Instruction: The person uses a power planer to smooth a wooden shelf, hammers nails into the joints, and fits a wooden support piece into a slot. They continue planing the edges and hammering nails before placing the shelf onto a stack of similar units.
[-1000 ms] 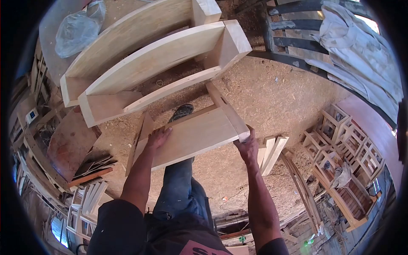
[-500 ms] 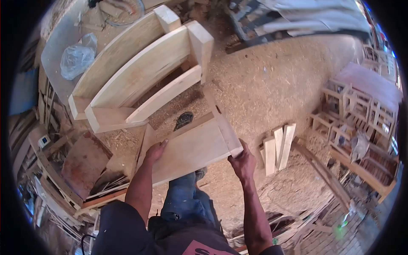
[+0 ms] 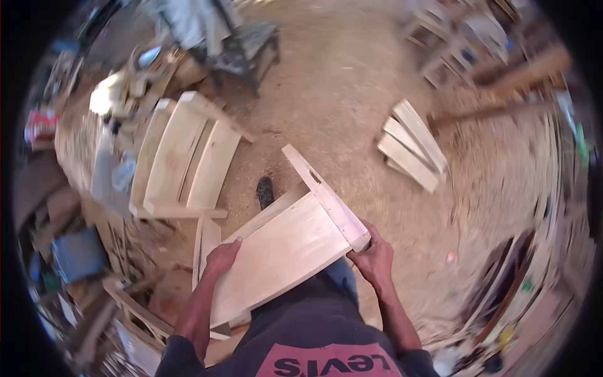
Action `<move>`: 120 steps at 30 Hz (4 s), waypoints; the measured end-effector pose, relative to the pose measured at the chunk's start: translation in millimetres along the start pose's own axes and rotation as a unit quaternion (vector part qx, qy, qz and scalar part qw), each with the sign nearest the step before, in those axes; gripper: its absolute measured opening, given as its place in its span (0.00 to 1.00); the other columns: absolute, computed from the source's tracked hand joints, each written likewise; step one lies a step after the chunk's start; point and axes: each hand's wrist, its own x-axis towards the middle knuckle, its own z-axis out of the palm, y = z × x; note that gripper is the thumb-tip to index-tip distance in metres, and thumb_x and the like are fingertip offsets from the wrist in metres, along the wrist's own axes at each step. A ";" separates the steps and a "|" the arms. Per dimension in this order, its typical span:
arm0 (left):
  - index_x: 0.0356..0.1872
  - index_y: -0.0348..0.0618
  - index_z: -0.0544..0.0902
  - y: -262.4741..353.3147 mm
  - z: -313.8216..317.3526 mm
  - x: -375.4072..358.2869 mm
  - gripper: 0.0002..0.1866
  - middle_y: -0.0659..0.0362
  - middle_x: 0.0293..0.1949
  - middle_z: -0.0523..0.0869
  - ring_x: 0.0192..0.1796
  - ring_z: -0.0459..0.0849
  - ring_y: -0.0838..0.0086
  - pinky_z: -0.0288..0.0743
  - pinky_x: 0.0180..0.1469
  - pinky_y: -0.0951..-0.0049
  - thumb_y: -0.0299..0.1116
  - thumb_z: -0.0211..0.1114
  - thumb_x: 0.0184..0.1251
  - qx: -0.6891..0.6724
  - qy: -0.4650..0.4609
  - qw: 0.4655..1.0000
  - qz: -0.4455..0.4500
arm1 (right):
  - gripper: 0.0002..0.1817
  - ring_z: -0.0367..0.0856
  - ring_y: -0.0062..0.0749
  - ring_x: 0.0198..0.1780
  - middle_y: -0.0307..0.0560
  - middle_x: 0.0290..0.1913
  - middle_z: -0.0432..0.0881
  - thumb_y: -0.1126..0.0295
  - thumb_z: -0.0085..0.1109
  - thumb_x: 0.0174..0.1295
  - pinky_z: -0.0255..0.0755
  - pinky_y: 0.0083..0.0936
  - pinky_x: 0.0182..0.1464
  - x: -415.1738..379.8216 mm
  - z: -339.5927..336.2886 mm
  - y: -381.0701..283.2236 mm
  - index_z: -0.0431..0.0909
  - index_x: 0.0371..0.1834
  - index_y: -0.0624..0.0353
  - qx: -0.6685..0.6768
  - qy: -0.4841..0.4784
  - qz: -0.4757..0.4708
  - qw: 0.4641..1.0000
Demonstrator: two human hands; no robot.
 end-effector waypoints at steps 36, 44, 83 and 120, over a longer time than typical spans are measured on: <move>0.61 0.31 0.88 752.0 599.3 -248.4 0.56 0.36 0.59 0.89 0.63 0.88 0.49 0.75 0.70 0.57 0.83 0.45 0.71 0.683 -0.044 0.625 0.375 | 0.41 0.92 0.55 0.52 0.56 0.48 0.93 0.52 0.77 0.46 0.86 0.48 0.56 -424.7 -299.3 521.7 0.82 0.69 0.45 0.316 0.510 0.490 0.633; 0.59 0.34 0.90 819.2 837.3 -377.4 0.52 0.35 0.60 0.89 0.66 0.87 0.50 0.72 0.73 0.55 0.81 0.45 0.74 0.730 -0.100 0.524 0.427 | 0.42 0.92 0.58 0.49 0.59 0.45 0.93 0.51 0.80 0.45 0.86 0.50 0.54 -527.0 -371.8 666.7 0.83 0.68 0.47 0.295 0.547 0.551 0.557; 0.46 0.32 0.93 1143.6 1596.1 -981.7 0.47 0.40 0.40 0.93 0.48 0.93 0.52 0.81 0.58 0.56 0.76 0.52 0.76 0.674 -0.093 0.318 0.661 | 0.36 0.82 0.36 0.65 0.49 0.63 0.83 0.79 0.76 0.54 0.71 0.33 0.71 -793.7 -800.1 1233.9 0.76 0.70 0.66 0.226 0.922 0.272 0.157; 0.86 0.41 0.61 1298.2 1758.1 -689.4 0.45 0.35 0.85 0.58 0.86 0.54 0.34 0.46 0.86 0.37 0.62 0.57 0.81 0.405 0.092 0.482 0.772 | 0.34 0.88 0.51 0.57 0.64 0.60 0.89 0.59 0.75 0.65 0.79 0.43 0.60 -665.0 -732.9 1477.4 0.79 0.67 0.73 0.340 0.747 0.479 0.312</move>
